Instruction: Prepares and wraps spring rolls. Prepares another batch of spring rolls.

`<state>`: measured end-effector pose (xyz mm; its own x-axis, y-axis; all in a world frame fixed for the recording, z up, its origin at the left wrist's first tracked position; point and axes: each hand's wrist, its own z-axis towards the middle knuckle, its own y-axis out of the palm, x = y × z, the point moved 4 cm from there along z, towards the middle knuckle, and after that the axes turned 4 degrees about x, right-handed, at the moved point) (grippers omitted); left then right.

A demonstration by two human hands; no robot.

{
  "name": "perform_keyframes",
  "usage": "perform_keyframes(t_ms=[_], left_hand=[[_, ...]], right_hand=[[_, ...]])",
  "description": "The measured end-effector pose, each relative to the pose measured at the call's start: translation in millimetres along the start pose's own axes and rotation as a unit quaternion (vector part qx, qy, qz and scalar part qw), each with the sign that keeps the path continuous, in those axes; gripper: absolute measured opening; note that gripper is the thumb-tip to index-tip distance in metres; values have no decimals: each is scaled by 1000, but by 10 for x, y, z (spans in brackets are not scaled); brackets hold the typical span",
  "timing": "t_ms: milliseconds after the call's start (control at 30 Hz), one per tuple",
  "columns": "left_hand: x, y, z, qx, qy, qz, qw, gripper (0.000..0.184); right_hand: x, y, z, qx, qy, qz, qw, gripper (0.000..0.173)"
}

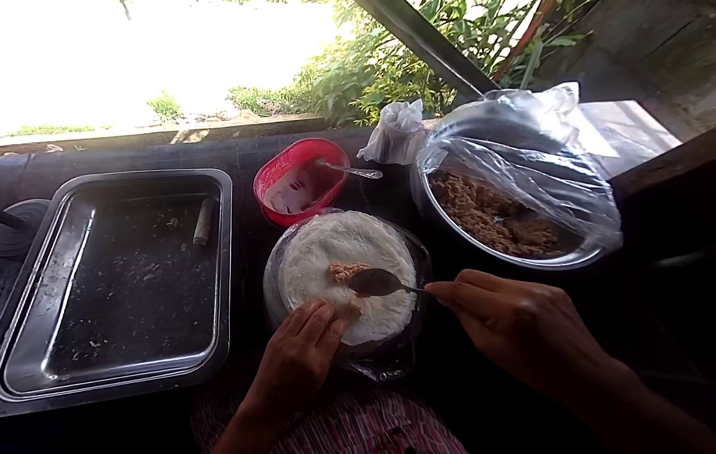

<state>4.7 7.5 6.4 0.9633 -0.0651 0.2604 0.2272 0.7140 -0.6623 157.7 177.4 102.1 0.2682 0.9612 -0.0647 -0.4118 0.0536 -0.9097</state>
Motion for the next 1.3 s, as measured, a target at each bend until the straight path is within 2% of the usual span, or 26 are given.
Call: perform_keyframes(t_ms=[167, 300, 367, 467, 533, 600, 667, 767, 867, 967, 1033, 1067, 1133, 1200, 1233, 1300], left_hand=[[3, 5, -3, -3, 3, -1, 1000, 20], [42, 30, 63, -18, 7, 22, 1000, 22], [56, 33, 120, -27, 7, 32, 999, 22], [39, -13, 178, -13, 0, 18, 1000, 24], [26, -50, 188, 0, -10, -8, 1000, 27], [13, -50, 172, 0, -4, -7, 1000, 30], [0, -22, 122, -4, 4, 1, 1000, 29], [-11, -10, 45, -9, 9, 3, 1000, 23], [-32, -19, 17, -16, 9, -2, 1000, 20], [-37, -21, 33, -24, 16, -6, 1000, 22], [-26, -37, 63, -27, 20, -7, 999, 23], [-12, -51, 82, -26, 20, -4, 999, 23], [35, -92, 127, -18, 12, 3, 1000, 24], [92, -123, 186, -9, -2, 1, 1000, 24], [113, -132, 224, -5, -10, 0, 1000, 24], [110, -157, 343, 0, -28, 3, 1000, 26]], right_hand=[[-37, 22, 13, -29, -15, -60, 998, 28], [-61, 65, 31, -74, -20, 11, 997, 26], [30, 128, 61, -132, 26, 102, 986, 23], [294, 261, 100, -245, 135, 256, 925, 20], [466, 241, 96, -251, 193, 335, 887, 16], [643, 73, 54, -197, 241, 370, 875, 14], [873, -152, -27, -114, 273, 327, 898, 13], [1230, -387, -165, -35, 285, 112, 951, 14], [1419, -273, -234, -64, 334, -56, 939, 19], [1533, -5, -262, -158, 387, -151, 896, 19], [1532, 36, -243, -145, 373, -173, 900, 17], [1484, 29, -224, -111, 343, -162, 919, 17], [1248, 24, -166, -21, 241, -79, 967, 22], [861, 87, -105, 61, 129, 58, 988, 34], [653, 157, -77, 81, 85, 154, 981, 40], [306, 349, -2, 67, 22, 317, 946, 49]])
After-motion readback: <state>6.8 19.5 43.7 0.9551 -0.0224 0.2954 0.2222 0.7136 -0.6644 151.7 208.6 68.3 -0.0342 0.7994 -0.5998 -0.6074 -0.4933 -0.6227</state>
